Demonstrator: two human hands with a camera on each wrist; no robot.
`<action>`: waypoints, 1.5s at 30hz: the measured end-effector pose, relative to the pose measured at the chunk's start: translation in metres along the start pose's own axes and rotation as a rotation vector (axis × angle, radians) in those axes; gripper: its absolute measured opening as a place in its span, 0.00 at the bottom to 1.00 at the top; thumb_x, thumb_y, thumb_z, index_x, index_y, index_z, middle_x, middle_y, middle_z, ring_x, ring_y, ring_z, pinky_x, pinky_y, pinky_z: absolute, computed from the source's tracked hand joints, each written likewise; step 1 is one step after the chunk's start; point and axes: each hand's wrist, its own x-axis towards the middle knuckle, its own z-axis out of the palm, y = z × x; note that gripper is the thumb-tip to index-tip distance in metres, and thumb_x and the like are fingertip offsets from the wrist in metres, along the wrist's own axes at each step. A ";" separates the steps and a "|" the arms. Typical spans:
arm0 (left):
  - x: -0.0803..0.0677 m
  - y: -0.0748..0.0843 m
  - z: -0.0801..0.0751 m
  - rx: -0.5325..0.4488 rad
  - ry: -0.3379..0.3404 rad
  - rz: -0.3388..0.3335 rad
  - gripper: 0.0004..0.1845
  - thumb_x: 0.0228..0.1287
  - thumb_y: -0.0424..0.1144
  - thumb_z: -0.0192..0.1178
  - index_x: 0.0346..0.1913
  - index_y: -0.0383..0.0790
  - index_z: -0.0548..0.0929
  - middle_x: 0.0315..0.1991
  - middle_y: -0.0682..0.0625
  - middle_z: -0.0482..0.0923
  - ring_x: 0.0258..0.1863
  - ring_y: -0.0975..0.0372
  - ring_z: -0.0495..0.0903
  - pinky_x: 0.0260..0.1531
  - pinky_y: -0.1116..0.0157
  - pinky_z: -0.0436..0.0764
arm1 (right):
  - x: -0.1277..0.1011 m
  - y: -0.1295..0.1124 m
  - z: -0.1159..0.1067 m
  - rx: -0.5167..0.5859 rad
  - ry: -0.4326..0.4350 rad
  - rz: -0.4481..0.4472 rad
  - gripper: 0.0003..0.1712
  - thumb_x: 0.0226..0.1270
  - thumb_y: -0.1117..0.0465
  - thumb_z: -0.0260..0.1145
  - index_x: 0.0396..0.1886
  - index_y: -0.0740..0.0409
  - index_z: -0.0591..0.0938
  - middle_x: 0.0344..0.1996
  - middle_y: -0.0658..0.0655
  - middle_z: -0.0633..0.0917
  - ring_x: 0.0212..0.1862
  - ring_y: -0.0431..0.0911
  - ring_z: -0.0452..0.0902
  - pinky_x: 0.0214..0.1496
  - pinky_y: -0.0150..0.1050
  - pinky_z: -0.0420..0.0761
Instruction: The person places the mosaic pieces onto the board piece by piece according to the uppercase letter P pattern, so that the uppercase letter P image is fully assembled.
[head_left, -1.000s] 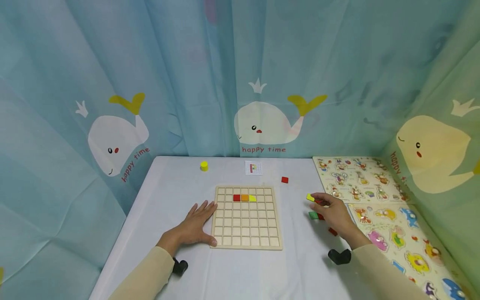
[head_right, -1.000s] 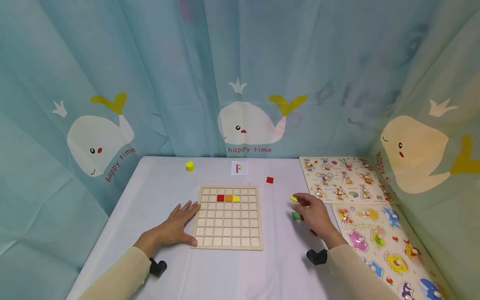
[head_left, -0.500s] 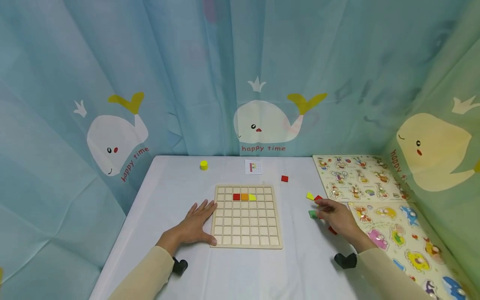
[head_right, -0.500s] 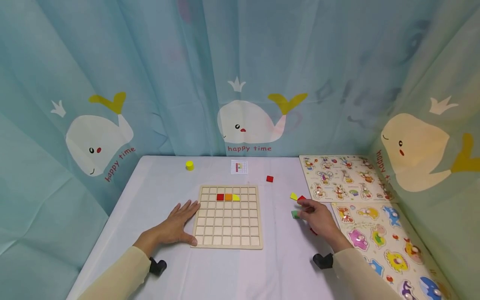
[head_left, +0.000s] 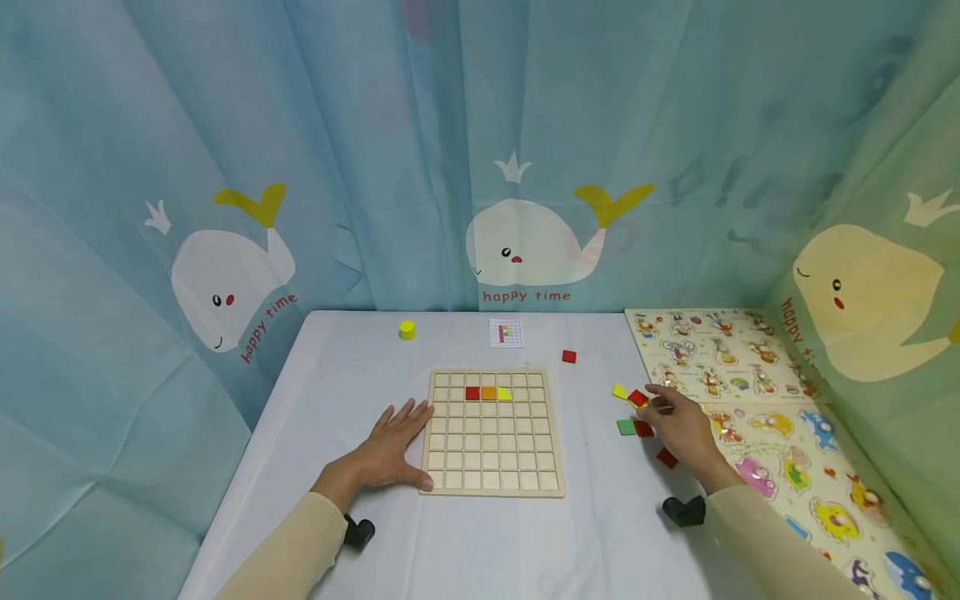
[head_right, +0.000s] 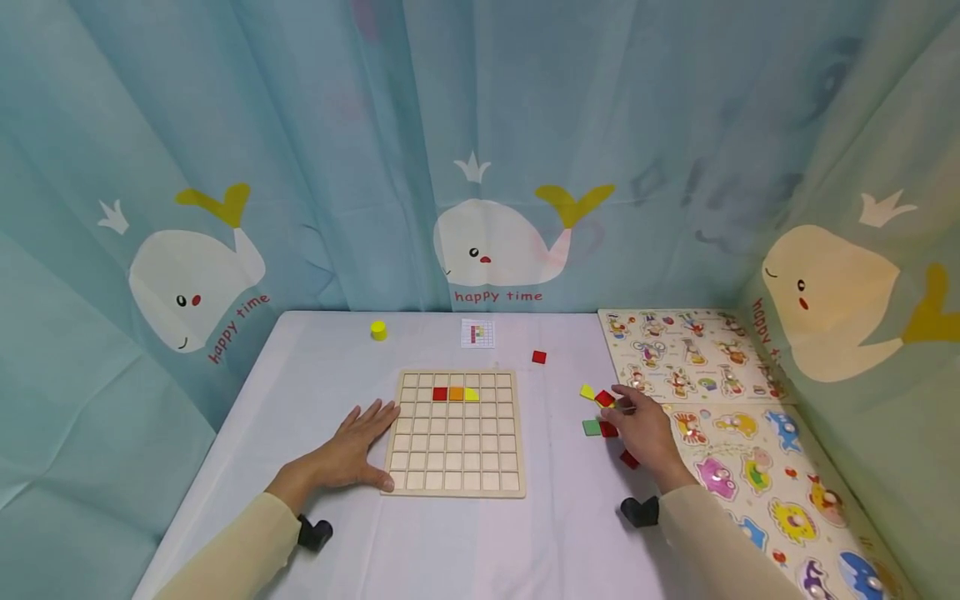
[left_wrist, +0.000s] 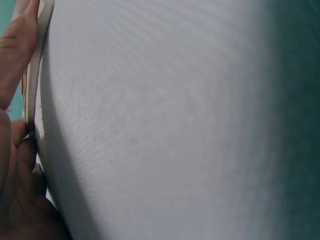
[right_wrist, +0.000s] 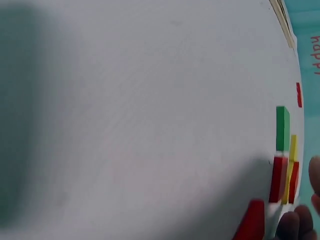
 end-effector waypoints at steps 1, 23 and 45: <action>0.000 0.000 0.000 -0.001 0.002 0.000 0.71 0.42 0.63 0.83 0.86 0.44 0.53 0.87 0.49 0.48 0.87 0.53 0.39 0.86 0.50 0.32 | 0.002 -0.001 0.001 -0.010 0.003 0.011 0.33 0.75 0.57 0.67 0.76 0.64 0.73 0.60 0.71 0.80 0.55 0.60 0.79 0.41 0.33 0.81; 0.002 0.002 0.000 -0.004 -0.016 -0.002 0.70 0.44 0.62 0.83 0.86 0.44 0.53 0.87 0.50 0.48 0.87 0.53 0.40 0.86 0.48 0.34 | 0.014 -0.019 0.025 -0.090 0.048 0.007 0.17 0.73 0.60 0.70 0.54 0.67 0.85 0.50 0.68 0.86 0.48 0.58 0.80 0.48 0.52 0.79; 0.000 0.003 -0.002 0.005 -0.011 -0.016 0.70 0.43 0.62 0.83 0.86 0.44 0.54 0.87 0.49 0.48 0.87 0.53 0.39 0.86 0.49 0.34 | 0.002 -0.028 0.032 -0.084 -0.107 -0.103 0.19 0.69 0.64 0.74 0.57 0.66 0.86 0.53 0.67 0.83 0.50 0.57 0.78 0.55 0.53 0.84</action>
